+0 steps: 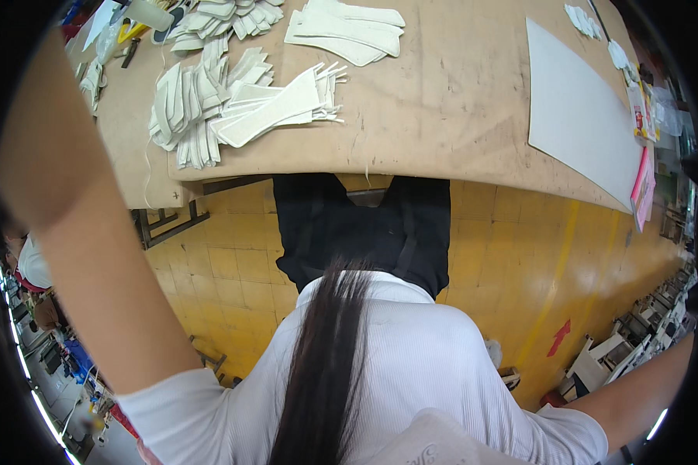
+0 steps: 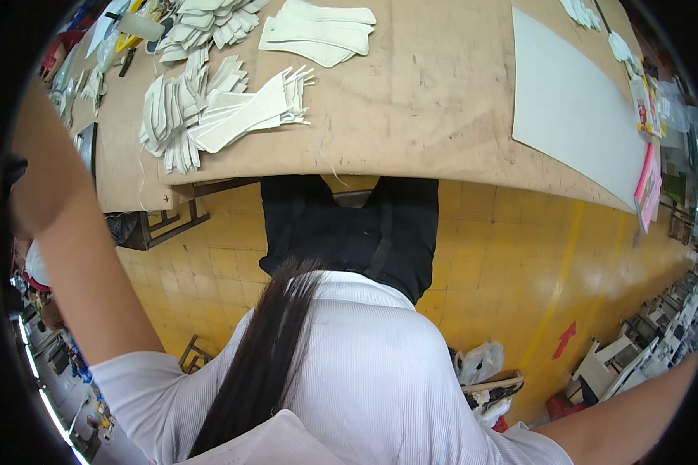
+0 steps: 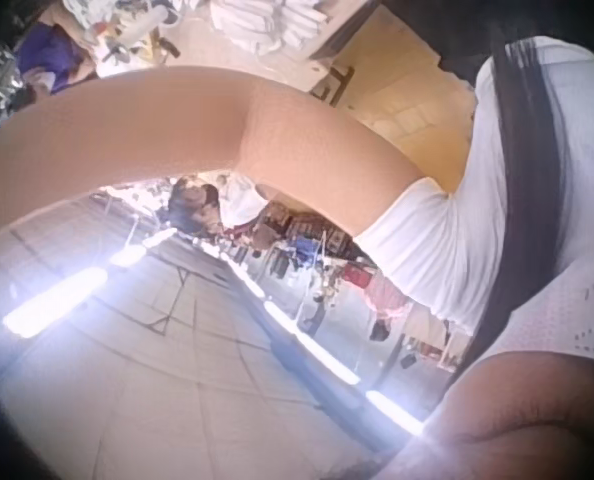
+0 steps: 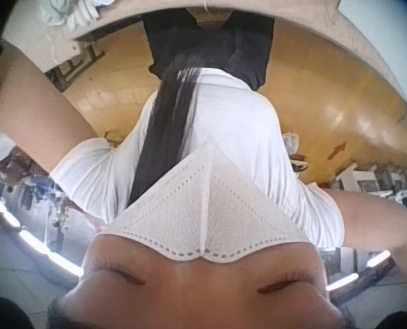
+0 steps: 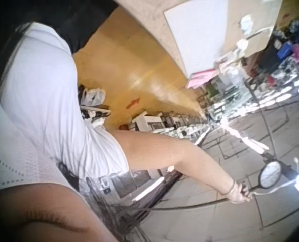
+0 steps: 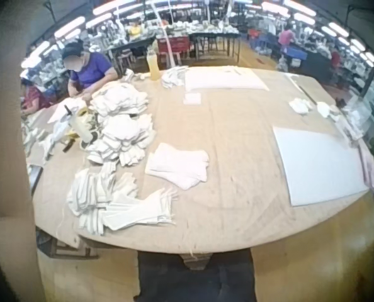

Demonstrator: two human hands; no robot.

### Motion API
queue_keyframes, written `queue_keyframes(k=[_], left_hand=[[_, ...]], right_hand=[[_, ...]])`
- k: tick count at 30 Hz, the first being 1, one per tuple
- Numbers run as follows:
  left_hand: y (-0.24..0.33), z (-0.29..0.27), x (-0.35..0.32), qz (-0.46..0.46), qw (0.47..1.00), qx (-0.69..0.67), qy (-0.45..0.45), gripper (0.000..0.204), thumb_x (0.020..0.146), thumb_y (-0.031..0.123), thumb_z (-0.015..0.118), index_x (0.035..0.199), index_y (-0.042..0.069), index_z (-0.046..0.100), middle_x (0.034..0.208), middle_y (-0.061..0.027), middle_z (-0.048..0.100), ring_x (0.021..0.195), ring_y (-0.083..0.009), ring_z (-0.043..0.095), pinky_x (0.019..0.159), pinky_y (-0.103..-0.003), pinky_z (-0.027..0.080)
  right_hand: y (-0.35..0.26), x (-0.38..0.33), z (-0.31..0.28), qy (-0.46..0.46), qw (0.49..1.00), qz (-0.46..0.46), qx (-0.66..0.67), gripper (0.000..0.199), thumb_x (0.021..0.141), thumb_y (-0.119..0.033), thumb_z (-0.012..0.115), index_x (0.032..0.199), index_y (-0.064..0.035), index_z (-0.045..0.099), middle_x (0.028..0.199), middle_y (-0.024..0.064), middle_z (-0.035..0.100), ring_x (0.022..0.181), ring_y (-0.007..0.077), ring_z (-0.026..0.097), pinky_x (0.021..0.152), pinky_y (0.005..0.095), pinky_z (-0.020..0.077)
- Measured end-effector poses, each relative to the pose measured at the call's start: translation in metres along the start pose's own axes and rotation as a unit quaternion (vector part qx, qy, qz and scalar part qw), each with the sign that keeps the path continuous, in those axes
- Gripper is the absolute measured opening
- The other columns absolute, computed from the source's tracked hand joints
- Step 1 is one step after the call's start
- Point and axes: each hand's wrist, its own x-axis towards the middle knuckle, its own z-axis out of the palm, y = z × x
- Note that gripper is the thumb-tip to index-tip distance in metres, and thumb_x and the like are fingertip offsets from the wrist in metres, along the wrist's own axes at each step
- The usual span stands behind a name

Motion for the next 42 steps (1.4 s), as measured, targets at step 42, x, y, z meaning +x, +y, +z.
queue_keyframes(k=[42], left_hand=[[0.024,0.162,-0.150,-0.284,0.880,-0.335,-0.182,0.017,0.093,0.018,0.076,0.098,0.001,0.079,0.075,-0.0026,0.068,0.067,-0.0072,0.060,0.060,-0.023,0.047]], right_hand=[[-0.180,0.006,0.185,-0.360,0.916,-0.110,0.138,0.007,0.091,-0.006,0.074,0.092,0.0011,0.073,0.077,-0.0001,0.064,0.068,0.0049,0.054,0.061,0.0230,0.0437]])
